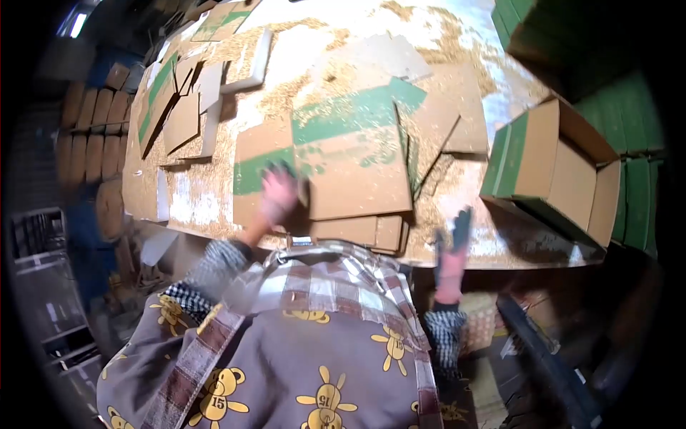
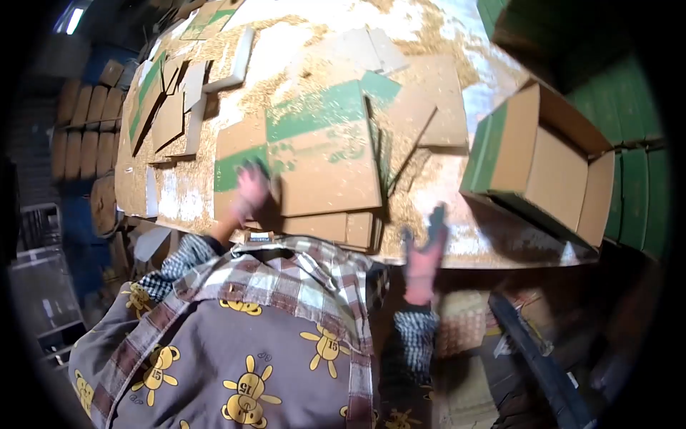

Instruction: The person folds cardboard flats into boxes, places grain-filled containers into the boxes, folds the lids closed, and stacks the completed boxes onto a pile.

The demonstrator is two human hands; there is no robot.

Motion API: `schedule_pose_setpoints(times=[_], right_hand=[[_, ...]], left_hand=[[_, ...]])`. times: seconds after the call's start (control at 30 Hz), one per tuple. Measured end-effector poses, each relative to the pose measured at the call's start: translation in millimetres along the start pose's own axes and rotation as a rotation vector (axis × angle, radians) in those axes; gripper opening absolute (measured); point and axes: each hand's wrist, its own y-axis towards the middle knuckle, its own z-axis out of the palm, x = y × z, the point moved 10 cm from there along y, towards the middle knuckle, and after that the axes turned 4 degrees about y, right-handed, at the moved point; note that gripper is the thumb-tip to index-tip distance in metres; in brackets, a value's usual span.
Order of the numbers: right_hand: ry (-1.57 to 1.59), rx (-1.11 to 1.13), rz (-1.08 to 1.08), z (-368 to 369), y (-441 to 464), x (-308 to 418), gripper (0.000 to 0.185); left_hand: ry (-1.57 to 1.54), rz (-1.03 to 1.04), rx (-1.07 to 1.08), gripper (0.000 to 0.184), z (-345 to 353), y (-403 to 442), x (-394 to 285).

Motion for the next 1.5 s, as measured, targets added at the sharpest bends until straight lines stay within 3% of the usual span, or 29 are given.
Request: schedule_pose_setpoints(times=[0.03, 0.07, 0.1, 0.13, 0.23, 0.3, 0.4, 0.47, 0.53, 0.6, 0.63, 0.67, 0.7, 0.73, 0.8, 0.87, 0.93, 0.97, 1.0, 1.07, 1.13, 1.17, 1.2, 1.27, 1.3, 1.33, 1.4, 1.47, 1.5], right_hand=[[0.064, 0.058, 0.079, 24, 12, 6, 0.06], [0.125, 0.111, 0.162, 49, 24, 11, 0.056], [0.179, 0.16, 0.247, 72, 34, 17, 0.051], [0.234, 0.087, 0.23, 69, 51, 39, 0.044], [0.266, 0.165, 0.191, 75, 75, 105, 0.038], [-0.059, 0.154, 0.049, 77, 73, 157, 0.039], [-0.125, 0.234, 0.052, 94, 59, 173, 0.042], [-0.081, 0.168, -0.145, 93, 35, 215, 0.05], [0.051, 0.17, -0.246, 96, 17, 256, 0.068], [0.121, 0.224, -0.082, 133, 14, 251, 0.068], [-0.059, 0.335, -0.299, 146, 37, 221, 0.067], [0.08, 0.396, -0.015, 174, 38, 201, 0.068], [0.023, 0.391, -0.116, 176, 52, 199, 0.068], [-0.035, 0.386, -0.219, 179, 63, 197, 0.067], [0.271, 0.287, -0.213, 176, 47, 264, 0.068], [0.032, 0.188, -0.393, 169, 35, 304, 0.067], [0.119, 0.175, -0.241, 187, 49, 275, 0.063], [0.29, 0.284, -0.154, 204, 59, 256, 0.063], [0.464, 0.388, -0.068, 222, 69, 240, 0.064], [0.254, 0.38, -0.249, 236, 97, 220, 0.051], [0.297, 0.448, -0.12, 235, 92, 219, 0.046], [0.107, 0.409, -0.114, 227, 78, 246, 0.043], [0.137, 0.392, -0.143, 223, 77, 237, 0.042], [0.203, 0.402, -0.085, 214, 66, 238, 0.039], [0.207, 0.42, -0.1, 217, 64, 250, 0.041], [0.203, 0.437, -0.076, 218, 67, 257, 0.048], [0.365, 0.426, -0.089, 200, 68, 287, 0.062], [0.665, 0.55, -0.094, 195, 66, 301, 0.076], [0.445, 0.467, -0.117, 203, 72, 273, 0.077]], left_hand=[[-0.161, 0.066, 0.377, 0.097, 25, -22, -1], [0.061, 0.374, 0.62, 0.106, -4, -44, -42], [-0.183, 0.451, 0.706, 0.101, 23, -60, -41], [-0.202, 0.508, 0.492, 0.088, -20, -44, -40], [-0.248, 0.717, 0.182, 0.066, -84, -22, -3], [-0.313, 0.8, 0.264, 0.064, -134, -20, 9], [-0.295, 0.914, 0.303, 0.057, -147, -39, 24], [-0.437, 0.944, 0.224, 0.054, -162, -42, 34], [-0.895, 0.929, 0.251, 0.047, -228, -29, 65], [-1.103, 0.858, 0.432, 0.039, -199, 0, 89], [-1.141, 0.697, 0.532, 0.036, -172, 23, 102], [-1.173, 0.537, 0.628, 0.034, -144, 39, 114], [-1.337, 0.469, 0.694, 0.038, -140, 46, 117], [-1.236, 0.459, 0.663, 0.033, -143, 44, 125], [-1.14, 0.708, 0.463, 0.03, -207, 33, 118], [-1.249, 0.825, 0.357, 0.039, -252, 23, 113], [-1.195, 0.43, 0.592, 0.041, -194, 43, 125], [-1.176, 0.395, 0.723, 0.041, -145, 55, 137], [-1.249, 0.186, 0.94, 0.042, -113, 61, 155], [-1.356, 0.111, 0.991, 0.044, -105, 65, 161], [-1.236, 0.294, 0.908, 0.045, -109, 43, 154], [-1.292, 0.501, 0.827, 0.05, -125, 29, 145], [-1.294, 0.485, 0.841, 0.05, -118, 25, 147], [-1.582, 0.147, 0.996, 0.044, -90, 7, 154], [-1.675, 0.126, 0.878, 0.043, -93, 25, 156], [-1.696, -0.058, 0.821, 0.041, -96, 29, 165], [-1.76, -0.074, 0.667, 0.038, -133, 42, 169], [-1.873, -0.196, 0.337, 0.034, -197, 50, 167], [-1.603, -0.052, 0.077, 0.035, -208, 61, 166]])
